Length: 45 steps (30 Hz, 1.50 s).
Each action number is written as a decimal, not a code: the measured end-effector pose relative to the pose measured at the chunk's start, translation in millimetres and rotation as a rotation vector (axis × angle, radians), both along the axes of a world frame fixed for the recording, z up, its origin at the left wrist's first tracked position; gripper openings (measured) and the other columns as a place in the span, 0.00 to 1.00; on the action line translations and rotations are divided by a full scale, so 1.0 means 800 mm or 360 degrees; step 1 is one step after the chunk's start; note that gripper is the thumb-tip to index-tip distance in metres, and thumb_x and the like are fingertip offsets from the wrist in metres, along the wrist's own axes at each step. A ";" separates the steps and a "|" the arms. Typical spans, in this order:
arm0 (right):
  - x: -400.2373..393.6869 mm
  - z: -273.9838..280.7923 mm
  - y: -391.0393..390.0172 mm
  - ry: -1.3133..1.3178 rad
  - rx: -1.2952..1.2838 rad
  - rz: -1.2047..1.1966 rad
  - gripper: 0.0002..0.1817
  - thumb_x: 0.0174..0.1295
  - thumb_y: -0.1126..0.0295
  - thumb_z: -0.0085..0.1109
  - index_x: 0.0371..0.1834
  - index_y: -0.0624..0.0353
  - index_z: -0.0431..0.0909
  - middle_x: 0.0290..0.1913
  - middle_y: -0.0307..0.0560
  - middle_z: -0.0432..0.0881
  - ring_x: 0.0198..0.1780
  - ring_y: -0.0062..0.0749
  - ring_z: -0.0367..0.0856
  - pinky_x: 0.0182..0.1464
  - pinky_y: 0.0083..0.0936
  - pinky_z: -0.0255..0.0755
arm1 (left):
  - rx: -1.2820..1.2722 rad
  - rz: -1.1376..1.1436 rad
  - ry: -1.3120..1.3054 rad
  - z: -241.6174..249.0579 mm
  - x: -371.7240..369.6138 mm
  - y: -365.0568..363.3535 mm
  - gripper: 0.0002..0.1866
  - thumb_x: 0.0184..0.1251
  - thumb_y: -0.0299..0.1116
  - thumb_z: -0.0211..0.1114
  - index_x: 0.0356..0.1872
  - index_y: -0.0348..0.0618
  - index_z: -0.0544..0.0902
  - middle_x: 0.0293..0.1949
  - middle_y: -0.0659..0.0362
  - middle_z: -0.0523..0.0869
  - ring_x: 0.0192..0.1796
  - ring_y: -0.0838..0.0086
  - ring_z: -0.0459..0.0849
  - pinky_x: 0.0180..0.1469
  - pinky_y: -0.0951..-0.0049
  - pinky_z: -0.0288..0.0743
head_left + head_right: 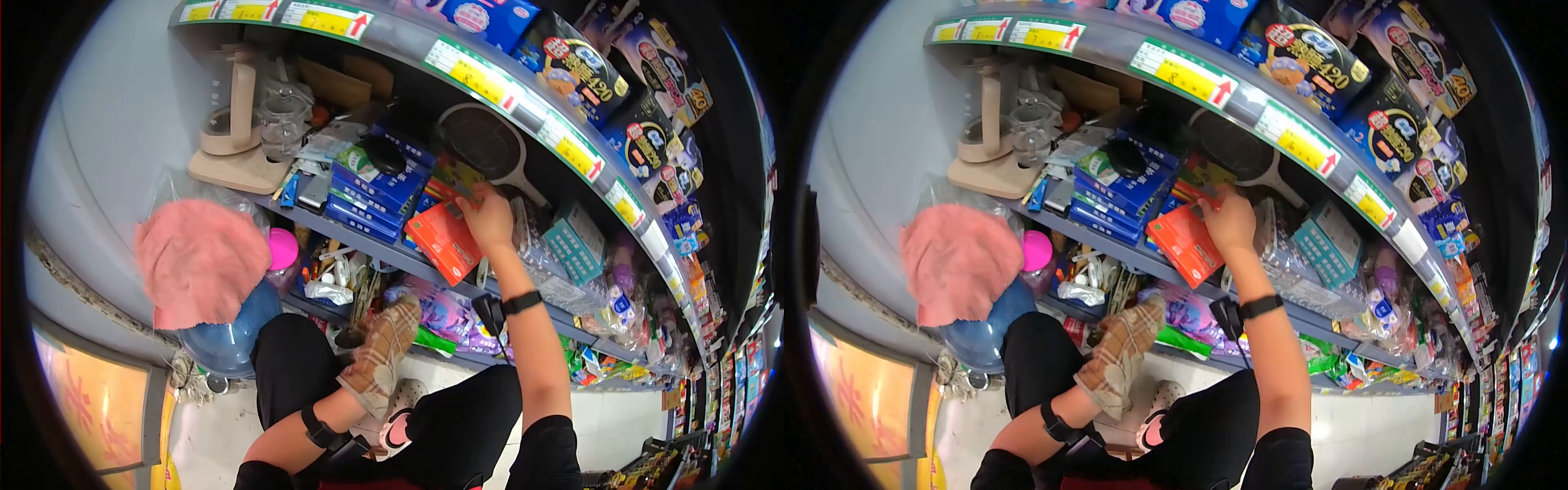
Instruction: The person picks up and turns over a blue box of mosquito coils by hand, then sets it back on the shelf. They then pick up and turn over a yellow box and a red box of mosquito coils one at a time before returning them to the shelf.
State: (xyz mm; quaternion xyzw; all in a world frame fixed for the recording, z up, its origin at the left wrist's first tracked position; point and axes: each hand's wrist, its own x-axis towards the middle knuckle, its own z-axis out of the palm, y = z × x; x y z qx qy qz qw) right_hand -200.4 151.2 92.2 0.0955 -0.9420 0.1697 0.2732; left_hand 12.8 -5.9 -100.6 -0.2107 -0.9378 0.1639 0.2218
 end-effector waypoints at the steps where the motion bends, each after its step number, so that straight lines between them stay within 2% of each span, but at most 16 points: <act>1: -0.018 0.006 -0.005 -0.0155 -0.0073 0.0030 0.27 0.54 0.59 0.74 0.54 0.60 0.80 0.49 0.60 0.86 0.44 0.51 0.87 0.47 0.41 0.80 | -0.0053 -0.0005 0.0029 -0.009 0.000 0.002 0.29 0.74 0.31 0.47 0.75 0.42 0.64 0.77 0.56 0.62 0.78 0.62 0.61 0.78 0.59 0.53; 5: -0.152 -0.030 0.019 -0.0485 0.0060 0.0348 0.50 0.42 0.53 0.81 0.71 0.58 0.69 0.65 0.58 0.77 0.67 0.50 0.75 0.69 0.40 0.68 | 0.0801 -0.0568 -0.0205 0.008 -0.015 -0.014 0.30 0.75 0.29 0.41 0.78 0.44 0.59 0.79 0.59 0.59 0.79 0.68 0.58 0.80 0.64 0.50; 6: -0.158 -0.032 0.016 -0.0476 0.0125 0.0385 0.52 0.41 0.51 0.82 0.72 0.57 0.68 0.67 0.58 0.75 0.70 0.50 0.72 0.71 0.40 0.64 | 0.1988 -0.0991 -0.0762 -0.028 -0.018 0.005 0.30 0.76 0.29 0.41 0.78 0.44 0.57 0.79 0.59 0.58 0.80 0.70 0.57 0.81 0.66 0.48; 9: -0.163 -0.038 0.010 -0.0400 0.0328 0.0364 0.55 0.40 0.48 0.80 0.73 0.60 0.66 0.69 0.62 0.74 0.71 0.53 0.71 0.71 0.36 0.65 | 0.3604 -0.1293 -0.1918 -0.052 -0.018 0.012 0.28 0.80 0.31 0.39 0.79 0.44 0.53 0.80 0.60 0.57 0.80 0.74 0.55 0.82 0.71 0.44; 12: -0.179 -0.049 0.025 -0.0509 0.0401 0.0342 0.50 0.45 0.46 0.77 0.71 0.59 0.69 0.66 0.63 0.76 0.68 0.53 0.74 0.68 0.37 0.68 | 0.2266 -0.0827 -0.1231 -0.052 -0.012 0.006 0.28 0.81 0.33 0.40 0.79 0.43 0.54 0.79 0.60 0.57 0.80 0.73 0.55 0.82 0.71 0.44; 14: -0.166 -0.022 0.023 -0.0625 0.0503 0.0326 0.46 0.49 0.44 0.74 0.69 0.60 0.71 0.63 0.64 0.78 0.65 0.53 0.77 0.66 0.38 0.70 | 0.0626 -0.0388 -0.0312 -0.036 -0.009 -0.009 0.29 0.78 0.33 0.42 0.79 0.43 0.56 0.79 0.59 0.57 0.80 0.70 0.56 0.81 0.67 0.46; 16: -0.151 -0.010 0.015 -0.0655 0.0560 0.0301 0.42 0.52 0.44 0.71 0.66 0.60 0.74 0.60 0.64 0.80 0.62 0.54 0.79 0.63 0.39 0.71 | -0.0076 -0.0185 0.0052 -0.034 -0.009 -0.010 0.30 0.76 0.33 0.44 0.78 0.43 0.58 0.79 0.58 0.58 0.80 0.68 0.56 0.81 0.65 0.47; 21: -0.146 -0.004 0.009 -0.0707 0.0664 0.0173 0.38 0.57 0.42 0.68 0.64 0.58 0.77 0.57 0.64 0.83 0.60 0.54 0.81 0.62 0.38 0.72 | 0.0475 -0.0336 -0.0448 -0.043 -0.007 -0.005 0.31 0.73 0.36 0.46 0.77 0.43 0.61 0.78 0.56 0.60 0.80 0.65 0.57 0.81 0.62 0.47; 23: -0.145 0.002 0.016 -0.0792 0.0584 0.0214 0.39 0.58 0.41 0.66 0.65 0.58 0.77 0.57 0.63 0.82 0.60 0.54 0.81 0.62 0.38 0.72 | 0.0262 -0.0194 -0.0710 0.051 -0.010 -0.021 0.31 0.74 0.37 0.45 0.77 0.43 0.61 0.78 0.56 0.60 0.80 0.65 0.56 0.81 0.62 0.47; 28: -0.160 0.001 0.062 -0.0887 0.0412 0.0478 0.41 0.59 0.39 0.64 0.70 0.56 0.73 0.63 0.62 0.79 0.64 0.51 0.79 0.65 0.36 0.70 | 0.2118 -0.0673 -0.1197 -0.004 -0.004 -0.019 0.30 0.75 0.38 0.44 0.77 0.43 0.61 0.79 0.57 0.58 0.81 0.66 0.55 0.81 0.62 0.45; 33: -0.134 0.031 0.050 -0.1133 0.0245 0.0428 0.41 0.61 0.39 0.63 0.71 0.56 0.72 0.66 0.60 0.78 0.66 0.49 0.77 0.66 0.35 0.69 | 0.2041 -0.0757 -0.0982 -0.001 -0.006 -0.014 0.30 0.74 0.37 0.46 0.76 0.45 0.63 0.78 0.56 0.59 0.80 0.65 0.56 0.82 0.62 0.44; 35: -0.116 0.056 0.029 -0.1320 0.0248 0.0343 0.41 0.61 0.39 0.62 0.71 0.57 0.72 0.66 0.60 0.78 0.67 0.48 0.77 0.67 0.34 0.68 | 0.0547 -0.0360 0.0088 -0.033 -0.022 -0.014 0.30 0.74 0.37 0.46 0.76 0.46 0.63 0.78 0.56 0.59 0.80 0.65 0.56 0.82 0.63 0.45; 37: -0.108 0.059 0.023 -0.1260 0.0389 0.0406 0.40 0.61 0.39 0.62 0.70 0.55 0.73 0.64 0.61 0.79 0.65 0.50 0.78 0.66 0.36 0.70 | -0.0234 -0.0119 0.0515 -0.039 -0.023 -0.012 0.30 0.74 0.37 0.46 0.77 0.46 0.62 0.79 0.57 0.59 0.80 0.65 0.56 0.82 0.63 0.45; 41: -0.058 0.057 -0.011 -0.1112 0.0903 0.0404 0.39 0.62 0.40 0.60 0.68 0.57 0.74 0.58 0.65 0.81 0.60 0.55 0.80 0.63 0.41 0.72 | -0.0190 -0.0157 0.0419 -0.050 -0.022 -0.008 0.31 0.74 0.38 0.46 0.78 0.46 0.60 0.79 0.57 0.59 0.80 0.65 0.55 0.82 0.63 0.44; 42: -0.061 0.032 -0.002 -0.0812 0.0924 0.0443 0.38 0.62 0.41 0.60 0.66 0.60 0.75 0.45 0.66 0.85 0.49 0.57 0.84 0.53 0.42 0.76 | -0.0159 -0.0191 0.0241 -0.036 -0.022 -0.008 0.31 0.74 0.38 0.46 0.78 0.46 0.60 0.79 0.57 0.58 0.80 0.65 0.55 0.82 0.62 0.44; 45: -0.030 0.038 -0.026 -0.0812 0.0887 0.0269 0.37 0.63 0.40 0.58 0.63 0.61 0.76 0.45 0.66 0.85 0.49 0.57 0.84 0.52 0.44 0.76 | -0.0085 -0.0223 -0.0340 0.038 -0.012 -0.013 0.32 0.74 0.38 0.45 0.78 0.46 0.59 0.79 0.57 0.57 0.81 0.66 0.54 0.82 0.62 0.44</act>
